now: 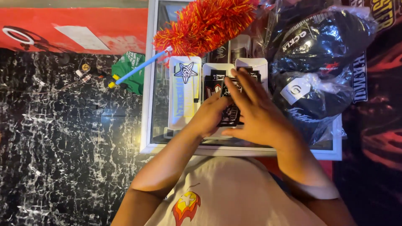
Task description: Sorting and organizing stickers into plastic bins on a display counter
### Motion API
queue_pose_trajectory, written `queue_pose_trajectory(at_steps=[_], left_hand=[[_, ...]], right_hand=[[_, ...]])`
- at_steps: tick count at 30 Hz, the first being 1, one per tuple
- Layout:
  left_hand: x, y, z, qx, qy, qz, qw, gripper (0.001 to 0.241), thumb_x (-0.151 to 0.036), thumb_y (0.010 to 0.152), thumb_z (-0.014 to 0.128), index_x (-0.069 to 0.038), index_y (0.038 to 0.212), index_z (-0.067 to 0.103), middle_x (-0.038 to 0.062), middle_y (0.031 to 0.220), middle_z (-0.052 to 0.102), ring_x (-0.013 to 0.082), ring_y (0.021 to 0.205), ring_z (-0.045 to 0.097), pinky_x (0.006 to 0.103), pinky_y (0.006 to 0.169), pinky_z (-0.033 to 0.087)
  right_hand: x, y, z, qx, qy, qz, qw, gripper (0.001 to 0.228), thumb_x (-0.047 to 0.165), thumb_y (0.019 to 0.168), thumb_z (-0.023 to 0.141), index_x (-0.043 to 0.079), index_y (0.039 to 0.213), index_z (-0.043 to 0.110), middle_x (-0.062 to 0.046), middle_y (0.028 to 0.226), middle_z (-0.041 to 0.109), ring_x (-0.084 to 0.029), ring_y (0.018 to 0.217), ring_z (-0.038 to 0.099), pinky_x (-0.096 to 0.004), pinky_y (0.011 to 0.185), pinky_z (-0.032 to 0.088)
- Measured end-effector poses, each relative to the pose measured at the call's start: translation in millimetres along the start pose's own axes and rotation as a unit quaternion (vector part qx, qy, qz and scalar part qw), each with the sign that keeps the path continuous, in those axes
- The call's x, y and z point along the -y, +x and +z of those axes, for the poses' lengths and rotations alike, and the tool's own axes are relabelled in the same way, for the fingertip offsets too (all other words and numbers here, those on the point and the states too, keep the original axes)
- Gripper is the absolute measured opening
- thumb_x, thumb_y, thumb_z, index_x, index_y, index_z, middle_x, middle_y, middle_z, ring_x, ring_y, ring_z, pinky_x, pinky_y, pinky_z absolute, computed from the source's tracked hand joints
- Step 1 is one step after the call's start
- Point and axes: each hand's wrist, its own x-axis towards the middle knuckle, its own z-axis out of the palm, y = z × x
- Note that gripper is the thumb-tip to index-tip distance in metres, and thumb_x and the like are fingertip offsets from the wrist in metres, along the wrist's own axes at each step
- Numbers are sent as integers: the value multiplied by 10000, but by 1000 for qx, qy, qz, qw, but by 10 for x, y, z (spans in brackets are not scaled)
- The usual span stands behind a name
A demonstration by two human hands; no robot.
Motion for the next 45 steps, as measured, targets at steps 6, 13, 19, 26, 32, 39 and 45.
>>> queue_pose_trajectory(at_steps=[6, 13, 19, 26, 32, 39, 45], left_hand=[[229, 304, -195, -26, -34, -45, 998, 257, -182, 933, 620, 26, 1069, 685, 94, 801, 610, 206, 756, 612, 348, 732, 553], [-360, 98, -139, -76, 22, 22, 997, 143, -166, 861, 781, -38, 901, 731, 62, 679, 683, 127, 639, 654, 259, 610, 545], [153, 372, -381, -108, -104, 83, 985, 106, -61, 933, 629, 18, 980, 684, 89, 781, 651, 186, 722, 668, 338, 685, 569], [-75, 195, -513, -148, -8, 155, 977, 100, -91, 964, 610, -34, 985, 689, 45, 818, 618, 157, 823, 593, 325, 752, 517], [-149, 197, -620, -183, -55, 199, 961, 50, -77, 969, 616, -71, 956, 664, 0, 802, 577, 124, 772, 581, 274, 729, 519], [-278, 140, -572, -188, -97, 187, 959, 35, -60, 950, 625, -60, 941, 658, 7, 762, 593, 126, 699, 623, 276, 654, 553], [-197, 194, -591, -179, -93, 196, 960, 50, -35, 938, 626, -66, 934, 665, -8, 777, 590, 114, 728, 620, 278, 662, 553]], right_hand=[[-197, 10, 222, 1, -41, 25, 999, 1146, 444, 594, 947, -4, 1525, 449, -258, 1436, 490, -454, 1402, 437, -533, 1174, 363], [-316, 40, 497, -112, 84, 165, 976, 864, 201, 871, 830, -50, 1548, 355, -345, 1287, 550, -553, 1181, 559, -605, 957, 504], [-392, 67, 629, -184, 204, 272, 922, 355, 119, 912, 763, 83, 1234, 618, -162, 1021, 708, -372, 982, 726, -484, 770, 595], [-518, 40, 609, -176, 254, 337, 890, 218, 110, 936, 730, 150, 1130, 641, -63, 936, 742, -166, 833, 693, -322, 720, 570], [-523, -51, 531, -154, 256, 355, 886, 229, 81, 953, 688, 97, 1157, 584, -113, 956, 720, -181, 847, 654, -363, 744, 570], [-74, 174, 386, -71, 181, 310, 931, 641, -43, 846, 706, 141, 1437, 543, -342, 1183, 653, -551, 1063, 652, -598, 862, 586], [-485, 163, 880, -25, -94, 140, 985, 632, 68, 722, 795, 149, 1320, 604, -145, 1171, 682, -411, 1132, 652, -525, 960, 529]])
